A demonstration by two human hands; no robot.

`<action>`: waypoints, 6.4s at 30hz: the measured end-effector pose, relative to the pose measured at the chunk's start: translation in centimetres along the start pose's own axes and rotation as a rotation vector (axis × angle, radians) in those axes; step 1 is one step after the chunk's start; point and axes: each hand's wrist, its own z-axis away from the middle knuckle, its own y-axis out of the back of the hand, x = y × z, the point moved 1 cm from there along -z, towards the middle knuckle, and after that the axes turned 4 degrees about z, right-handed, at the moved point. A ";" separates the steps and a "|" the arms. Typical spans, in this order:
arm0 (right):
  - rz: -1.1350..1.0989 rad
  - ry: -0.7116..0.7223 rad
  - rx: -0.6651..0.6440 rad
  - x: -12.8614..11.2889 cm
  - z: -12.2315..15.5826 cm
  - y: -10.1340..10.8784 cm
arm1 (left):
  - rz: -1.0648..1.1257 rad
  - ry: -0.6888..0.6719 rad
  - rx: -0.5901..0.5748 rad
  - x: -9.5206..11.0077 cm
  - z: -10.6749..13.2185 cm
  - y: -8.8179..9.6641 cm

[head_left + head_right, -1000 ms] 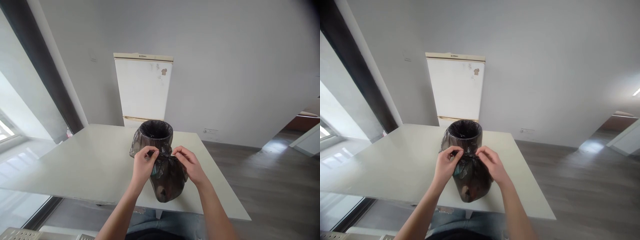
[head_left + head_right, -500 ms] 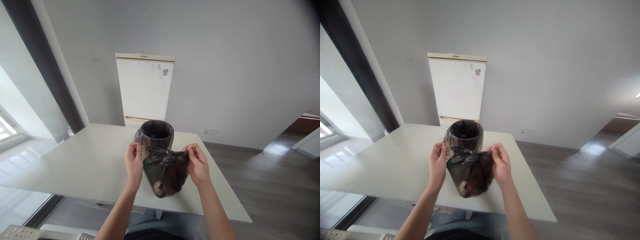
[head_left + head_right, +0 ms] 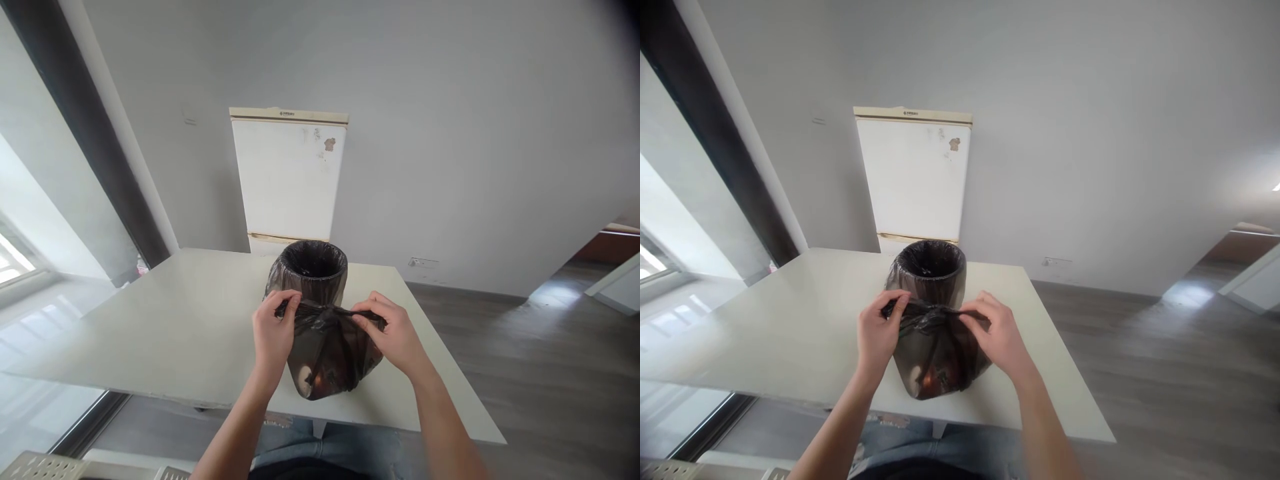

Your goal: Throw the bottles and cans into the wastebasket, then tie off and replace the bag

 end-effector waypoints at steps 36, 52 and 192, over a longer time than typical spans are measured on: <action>-0.748 0.373 0.370 1.6 -4.9 2.5 | 0.040 -0.090 -0.557 2.9 5.1 -4.3; -0.813 0.516 0.119 4.9 -3.7 1.2 | -0.560 0.102 -0.810 -4.1 6.5 -5.5; -0.935 -0.113 0.291 18.8 1.2 -1.8 | -0.496 0.332 0.412 -18.0 -5.4 13.3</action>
